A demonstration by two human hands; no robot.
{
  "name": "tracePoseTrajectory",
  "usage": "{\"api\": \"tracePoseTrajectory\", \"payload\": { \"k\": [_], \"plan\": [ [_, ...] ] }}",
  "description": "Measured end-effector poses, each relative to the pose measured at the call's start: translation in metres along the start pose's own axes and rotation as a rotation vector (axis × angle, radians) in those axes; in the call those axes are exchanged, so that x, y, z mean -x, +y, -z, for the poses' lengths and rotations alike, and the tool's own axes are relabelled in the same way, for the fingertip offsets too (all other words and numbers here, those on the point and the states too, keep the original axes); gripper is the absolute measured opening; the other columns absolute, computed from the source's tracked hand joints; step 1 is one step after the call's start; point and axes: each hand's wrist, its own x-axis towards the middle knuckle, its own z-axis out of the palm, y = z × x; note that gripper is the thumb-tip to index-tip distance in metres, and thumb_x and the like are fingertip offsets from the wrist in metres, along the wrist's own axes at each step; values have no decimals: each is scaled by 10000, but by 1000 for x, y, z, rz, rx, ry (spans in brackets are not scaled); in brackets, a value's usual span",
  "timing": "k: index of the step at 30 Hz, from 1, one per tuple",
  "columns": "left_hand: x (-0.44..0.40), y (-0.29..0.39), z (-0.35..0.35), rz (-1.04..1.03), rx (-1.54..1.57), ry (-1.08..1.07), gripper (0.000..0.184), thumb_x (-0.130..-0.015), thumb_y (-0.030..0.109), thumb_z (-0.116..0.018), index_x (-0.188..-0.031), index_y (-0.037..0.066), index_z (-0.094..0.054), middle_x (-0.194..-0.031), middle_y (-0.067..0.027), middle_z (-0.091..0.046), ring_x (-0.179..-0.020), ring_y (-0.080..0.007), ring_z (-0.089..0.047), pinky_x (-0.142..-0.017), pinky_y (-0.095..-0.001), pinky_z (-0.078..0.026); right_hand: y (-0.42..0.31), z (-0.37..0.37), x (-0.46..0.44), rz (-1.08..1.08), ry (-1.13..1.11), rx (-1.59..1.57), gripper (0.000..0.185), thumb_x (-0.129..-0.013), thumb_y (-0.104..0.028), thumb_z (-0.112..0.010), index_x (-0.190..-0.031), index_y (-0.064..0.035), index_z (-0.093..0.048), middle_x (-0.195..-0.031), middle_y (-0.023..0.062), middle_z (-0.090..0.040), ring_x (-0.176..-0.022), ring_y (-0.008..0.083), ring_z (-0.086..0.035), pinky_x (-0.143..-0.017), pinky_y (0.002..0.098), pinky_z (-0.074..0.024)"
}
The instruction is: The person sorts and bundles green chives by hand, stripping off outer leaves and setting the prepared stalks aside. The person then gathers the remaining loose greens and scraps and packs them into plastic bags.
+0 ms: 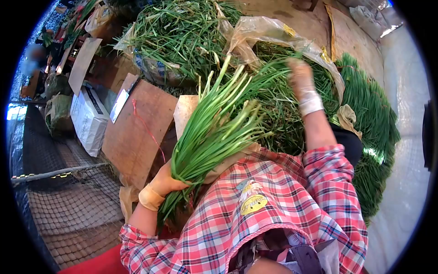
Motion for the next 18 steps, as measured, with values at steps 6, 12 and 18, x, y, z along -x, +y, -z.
{"api": "tracePoseTrajectory", "payload": {
  "k": [6,12,18],
  "plan": [
    [13,-8,-4,28,12,111,628,-629,36,-753,-1208,-11,-514,-1114,-79,-607,-1006,-174,-568,-902,-320,-435,73,86,-37,252,-655,1468,278,-847,-310,-572,-944,-60,-647,-832,83,-644,-756,227,-620,-657,354,-488],
    [11,-5,-20,-67,-29,213,590,-657,92,-760,-1188,3,-518,-1089,-64,-614,-974,-159,-571,-870,-300,-444,-24,-35,46,576,-635,1141,429,-786,-413,-634,-1054,-78,-657,-1049,155,-641,-940,280,-623,-865,381,-471],
    [7,3,-23,-71,-131,223,662,-652,97,-772,-1230,-11,-468,-1115,-69,-600,-1006,-154,-554,-894,-301,-432,16,-117,87,715,-1210,866,325,-799,-287,-636,-1026,-54,-639,-1031,152,-636,-992,291,-583,-903,366,-445]
  ]
}}
